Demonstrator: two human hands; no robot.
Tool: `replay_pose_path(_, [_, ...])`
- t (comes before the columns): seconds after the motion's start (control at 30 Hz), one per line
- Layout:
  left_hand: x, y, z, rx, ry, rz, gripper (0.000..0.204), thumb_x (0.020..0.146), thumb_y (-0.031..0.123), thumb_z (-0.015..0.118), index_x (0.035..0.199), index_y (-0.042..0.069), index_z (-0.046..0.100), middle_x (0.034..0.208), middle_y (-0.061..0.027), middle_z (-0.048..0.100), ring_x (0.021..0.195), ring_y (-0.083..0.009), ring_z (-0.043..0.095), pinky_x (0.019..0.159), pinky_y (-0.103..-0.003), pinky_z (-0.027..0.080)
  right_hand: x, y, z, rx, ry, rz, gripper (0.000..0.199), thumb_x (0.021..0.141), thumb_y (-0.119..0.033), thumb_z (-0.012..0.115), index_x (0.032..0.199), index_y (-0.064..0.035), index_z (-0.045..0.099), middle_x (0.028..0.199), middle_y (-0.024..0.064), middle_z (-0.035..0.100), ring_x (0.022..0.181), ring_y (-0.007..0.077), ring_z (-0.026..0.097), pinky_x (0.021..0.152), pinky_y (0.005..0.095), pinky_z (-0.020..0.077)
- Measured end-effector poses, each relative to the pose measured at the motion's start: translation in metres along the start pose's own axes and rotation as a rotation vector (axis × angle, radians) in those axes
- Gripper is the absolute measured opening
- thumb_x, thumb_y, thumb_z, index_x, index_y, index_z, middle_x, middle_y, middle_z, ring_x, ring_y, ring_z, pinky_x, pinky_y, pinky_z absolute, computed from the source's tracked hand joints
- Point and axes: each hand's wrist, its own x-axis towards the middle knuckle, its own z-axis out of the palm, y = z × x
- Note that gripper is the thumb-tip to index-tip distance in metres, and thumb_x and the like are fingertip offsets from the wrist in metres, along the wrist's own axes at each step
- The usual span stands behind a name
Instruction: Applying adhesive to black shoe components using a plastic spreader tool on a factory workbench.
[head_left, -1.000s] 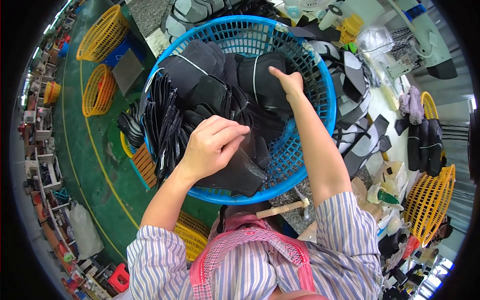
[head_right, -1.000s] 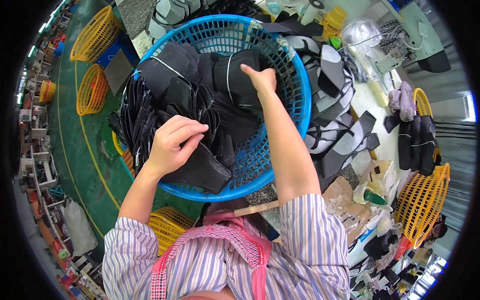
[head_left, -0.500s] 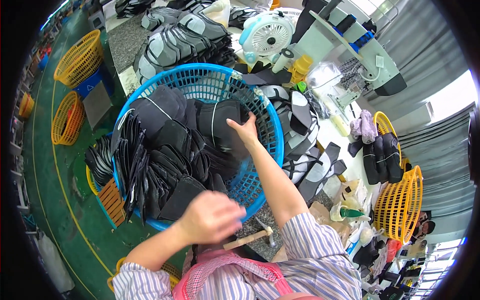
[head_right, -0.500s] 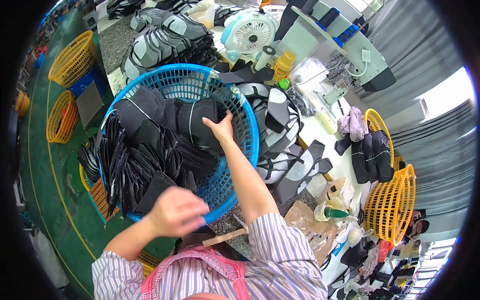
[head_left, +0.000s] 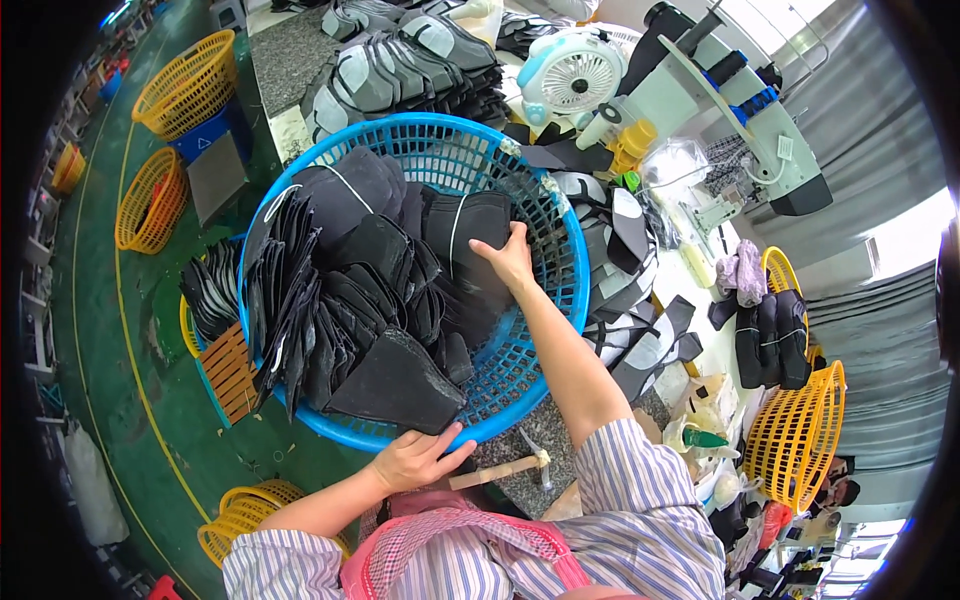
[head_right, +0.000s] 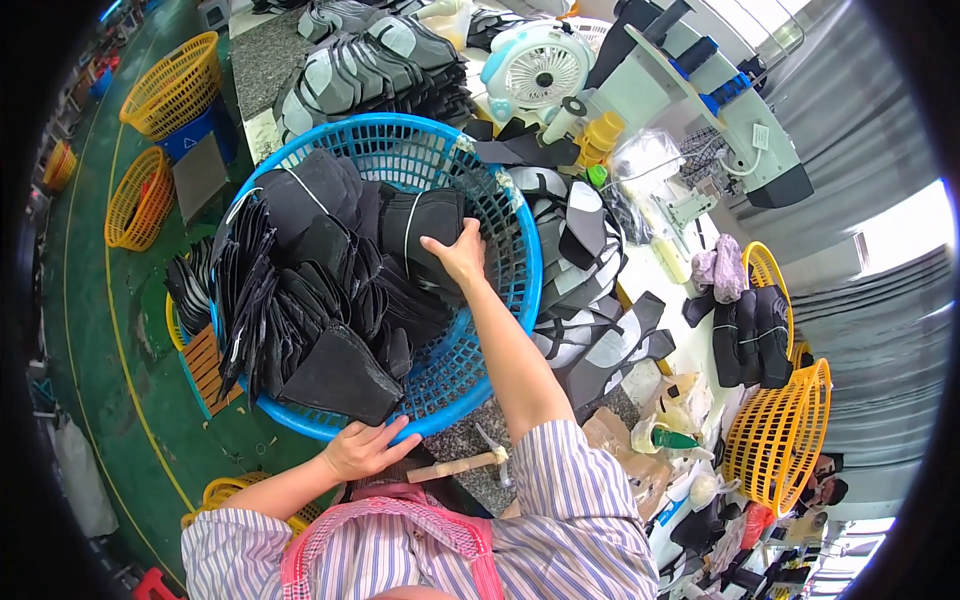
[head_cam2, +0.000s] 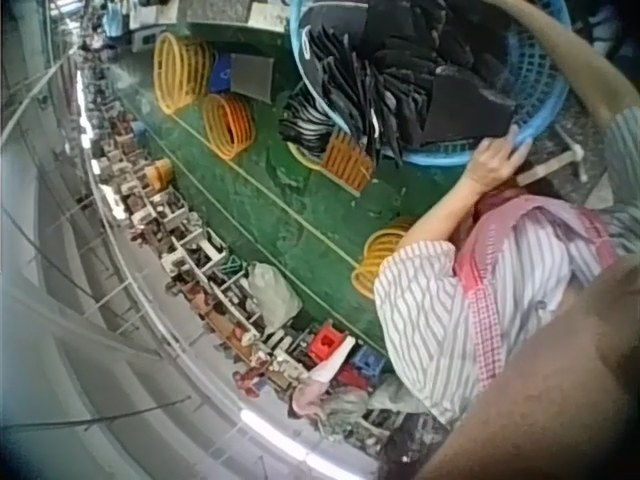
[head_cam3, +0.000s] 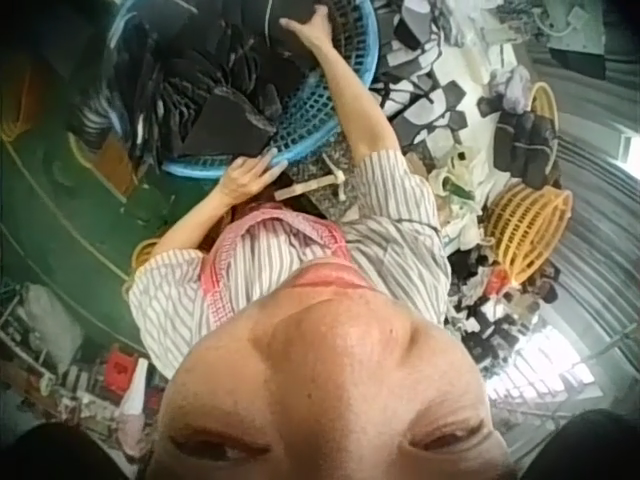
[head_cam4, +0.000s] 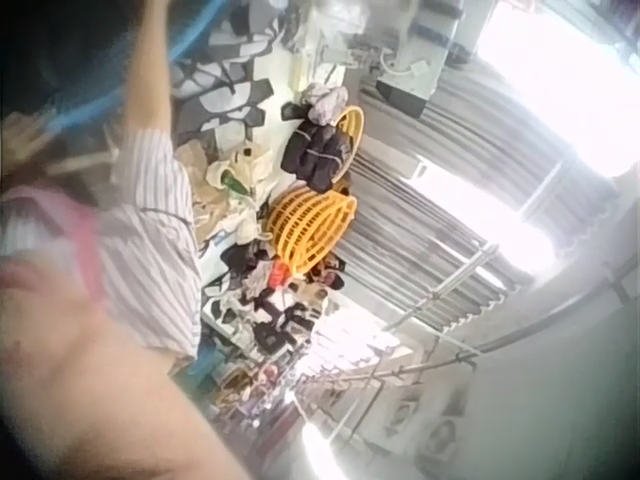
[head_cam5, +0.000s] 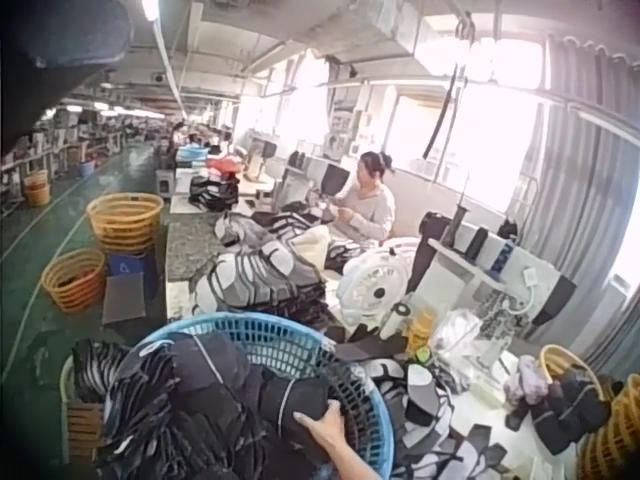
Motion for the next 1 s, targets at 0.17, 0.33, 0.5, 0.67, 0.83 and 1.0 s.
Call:
replay_pose_path(0.17, [-0.021, -0.018, -0.009, -0.014, -0.004, -0.011, 0.03, 0.069, 0.02, 0.053, 0.098, 0.026, 0.057, 0.098, -0.0002, 0.058, 0.072, -0.0086, 0.053, 0.06, -0.021, 0.032, 0.006, -0.001, 0.018, 0.262, 0.145, 0.215, 0.085, 0.053, -0.033, 0.076, 0.114, 0.0065, 0.033, 0.107, 0.0211, 0.048, 0.096, 0.026, 0.051, 0.08, 0.0332, 0.0437])
replay_pose_path(0.33, [-0.023, -0.015, -0.002, 0.013, 0.005, -0.036, 0.027, 0.071, 0.021, 0.053, 0.097, 0.026, 0.056, 0.097, 0.0013, 0.058, 0.073, -0.0055, 0.052, 0.058, -0.021, 0.031, 0.005, -0.015, -0.002, 0.07, -0.036, 0.142, 0.083, 0.048, -0.042, 0.074, 0.111, -0.0031, 0.037, 0.105, 0.0176, 0.052, 0.097, 0.0303, 0.052, 0.083, 0.0381, 0.0387])
replay_pose_path(0.5, [-0.024, -0.012, -0.005, 0.023, 0.034, -0.073, 0.027, 0.072, 0.018, 0.049, 0.098, 0.022, 0.055, 0.095, -0.0017, 0.057, 0.064, -0.0051, 0.052, 0.059, -0.019, 0.032, -0.044, -0.081, -0.005, -0.419, 0.009, -0.094, 0.098, 0.049, -0.039, 0.073, 0.126, -0.0078, 0.021, 0.104, 0.0154, 0.046, 0.103, 0.0297, 0.042, 0.084, 0.0461, 0.0307])
replay_pose_path(0.67, [-0.019, -0.012, -0.003, 0.023, 0.041, -0.068, 0.027, 0.072, 0.02, 0.049, 0.098, 0.022, 0.055, 0.094, -0.0002, 0.057, 0.069, -0.0057, 0.052, 0.06, -0.019, 0.033, -0.051, -0.086, 0.014, -0.41, 0.121, -0.009, 0.096, 0.05, -0.035, 0.075, 0.127, -0.0155, 0.021, 0.109, 0.0138, 0.039, 0.108, 0.0292, 0.037, 0.088, 0.0535, 0.0248])
replay_pose_path(0.83, [-0.018, -0.012, -0.003, 0.041, 0.011, -0.094, 0.031, 0.068, 0.018, 0.051, 0.098, 0.024, 0.056, 0.093, 0.0033, 0.058, 0.073, -0.0086, 0.053, 0.061, -0.024, 0.031, -0.027, -0.053, 0.004, -0.166, 0.086, 0.11, 0.091, 0.049, -0.029, 0.075, 0.124, -0.0148, 0.024, 0.112, 0.0133, 0.044, 0.106, 0.0301, 0.042, 0.089, 0.0504, 0.0277])
replay_pose_path(1.0, [-0.019, -0.006, -0.002, 0.016, 0.004, -0.111, 0.033, 0.065, 0.016, 0.055, 0.098, 0.019, 0.056, 0.094, 0.0006, 0.058, 0.072, -0.0125, 0.055, 0.063, -0.027, 0.033, -0.043, -0.047, -0.018, 0.055, 0.143, 0.089, 0.093, 0.042, -0.02, 0.077, 0.121, -0.0164, 0.028, 0.111, 0.0132, 0.049, 0.104, 0.0316, 0.046, 0.087, 0.0459, 0.0314])
